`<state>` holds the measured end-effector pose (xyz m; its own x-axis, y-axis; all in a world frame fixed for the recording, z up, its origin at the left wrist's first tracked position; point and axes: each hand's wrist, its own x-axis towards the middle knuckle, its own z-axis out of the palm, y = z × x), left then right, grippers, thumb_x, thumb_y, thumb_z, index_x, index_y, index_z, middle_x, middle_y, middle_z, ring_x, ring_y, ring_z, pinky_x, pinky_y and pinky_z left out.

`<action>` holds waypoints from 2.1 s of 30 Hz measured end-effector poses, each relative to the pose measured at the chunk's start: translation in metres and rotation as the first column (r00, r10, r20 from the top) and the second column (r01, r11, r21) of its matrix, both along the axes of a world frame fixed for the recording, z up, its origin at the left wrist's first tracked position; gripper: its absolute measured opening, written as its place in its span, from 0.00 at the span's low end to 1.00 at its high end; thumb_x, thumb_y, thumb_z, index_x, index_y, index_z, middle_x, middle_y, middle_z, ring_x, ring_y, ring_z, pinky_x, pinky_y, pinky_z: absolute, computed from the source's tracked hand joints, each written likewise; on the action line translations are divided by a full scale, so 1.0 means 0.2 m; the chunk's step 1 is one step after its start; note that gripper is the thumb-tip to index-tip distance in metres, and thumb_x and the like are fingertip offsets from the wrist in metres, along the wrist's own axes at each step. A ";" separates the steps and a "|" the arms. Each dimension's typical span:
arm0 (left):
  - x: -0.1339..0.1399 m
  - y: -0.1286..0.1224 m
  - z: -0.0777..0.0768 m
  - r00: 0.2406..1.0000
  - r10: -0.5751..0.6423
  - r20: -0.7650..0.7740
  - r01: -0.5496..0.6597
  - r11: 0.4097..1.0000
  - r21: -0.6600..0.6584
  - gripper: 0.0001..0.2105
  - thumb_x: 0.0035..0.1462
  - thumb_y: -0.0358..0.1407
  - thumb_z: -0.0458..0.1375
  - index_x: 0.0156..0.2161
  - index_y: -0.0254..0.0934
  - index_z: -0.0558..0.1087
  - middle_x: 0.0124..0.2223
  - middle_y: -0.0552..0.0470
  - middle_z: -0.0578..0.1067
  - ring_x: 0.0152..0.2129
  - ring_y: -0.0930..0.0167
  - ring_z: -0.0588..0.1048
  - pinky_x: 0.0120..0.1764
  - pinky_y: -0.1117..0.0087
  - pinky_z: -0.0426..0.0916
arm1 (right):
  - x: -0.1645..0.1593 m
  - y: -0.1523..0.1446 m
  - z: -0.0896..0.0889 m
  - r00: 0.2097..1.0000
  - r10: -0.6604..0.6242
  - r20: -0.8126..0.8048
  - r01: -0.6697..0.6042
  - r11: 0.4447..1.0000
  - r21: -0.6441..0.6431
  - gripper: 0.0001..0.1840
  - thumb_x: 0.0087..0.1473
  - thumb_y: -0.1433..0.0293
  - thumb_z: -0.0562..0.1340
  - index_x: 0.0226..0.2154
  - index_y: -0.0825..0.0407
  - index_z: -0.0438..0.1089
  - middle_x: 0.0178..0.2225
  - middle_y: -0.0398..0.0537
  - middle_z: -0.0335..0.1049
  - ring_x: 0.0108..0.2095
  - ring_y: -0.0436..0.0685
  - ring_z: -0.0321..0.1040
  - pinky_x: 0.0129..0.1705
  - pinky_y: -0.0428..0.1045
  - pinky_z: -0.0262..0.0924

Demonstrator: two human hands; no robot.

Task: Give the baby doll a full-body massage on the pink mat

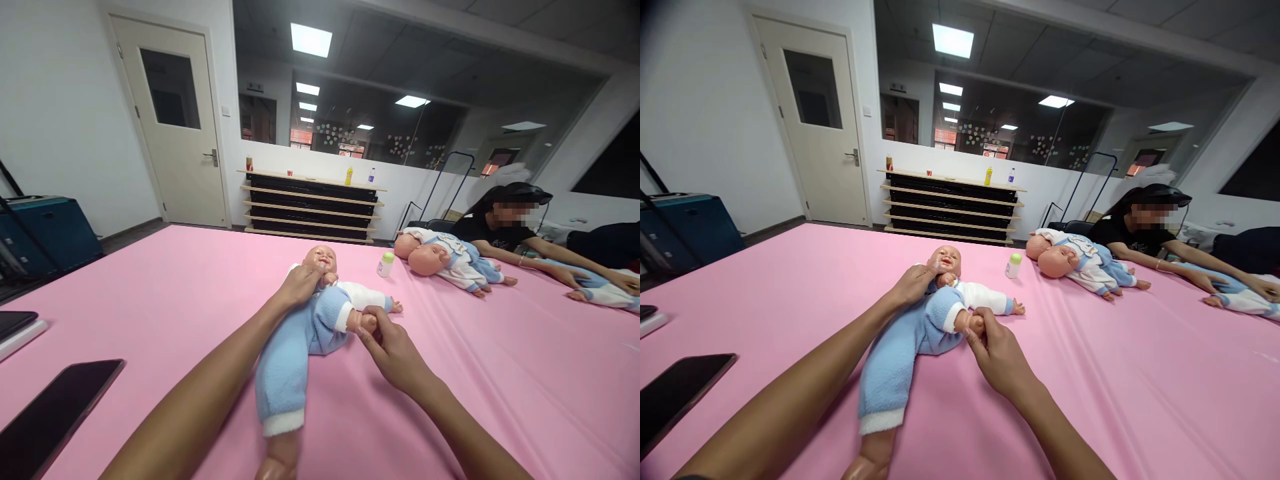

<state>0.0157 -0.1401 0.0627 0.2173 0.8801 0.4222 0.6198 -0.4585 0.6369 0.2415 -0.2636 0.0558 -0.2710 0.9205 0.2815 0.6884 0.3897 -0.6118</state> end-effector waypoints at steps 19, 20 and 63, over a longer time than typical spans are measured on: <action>-0.64 0.31 -0.40 0.556 0.736 0.386 -0.665 0.673 -0.324 0.11 0.49 0.41 0.58 0.30 0.32 0.72 0.32 0.39 0.76 0.31 0.59 0.74 0.34 0.63 0.66 | 0.25 -0.05 0.11 0.867 0.305 0.395 0.129 0.629 -0.767 0.07 0.33 0.70 0.62 0.22 0.55 0.70 0.20 0.48 0.71 0.21 0.57 0.71 0.17 0.43 0.56; -0.65 0.31 -0.42 0.544 0.746 0.385 -0.666 0.662 -0.342 0.11 0.49 0.41 0.58 0.29 0.33 0.72 0.31 0.39 0.76 0.31 0.59 0.74 0.34 0.63 0.66 | 0.23 -0.05 0.10 0.856 0.305 0.417 0.152 0.623 -0.768 0.07 0.33 0.70 0.62 0.22 0.54 0.70 0.20 0.48 0.71 0.21 0.57 0.70 0.16 0.43 0.56; -0.43 0.31 -0.22 0.739 0.557 0.380 -0.558 0.821 -0.120 0.11 0.55 0.38 0.54 0.40 0.34 0.70 0.40 0.45 0.76 0.36 0.66 0.73 0.40 0.68 0.66 | 0.30 -0.08 0.20 0.927 0.233 0.293 0.034 0.728 -0.685 0.09 0.36 0.73 0.60 0.26 0.55 0.71 0.21 0.46 0.71 0.21 0.53 0.68 0.19 0.43 0.52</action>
<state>-0.0710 -0.0789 0.0177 -0.4901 0.7920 0.3641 0.4723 -0.1098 0.8746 0.3014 -0.2796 0.0955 -0.3250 0.7883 -0.5225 0.8796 0.0490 -0.4732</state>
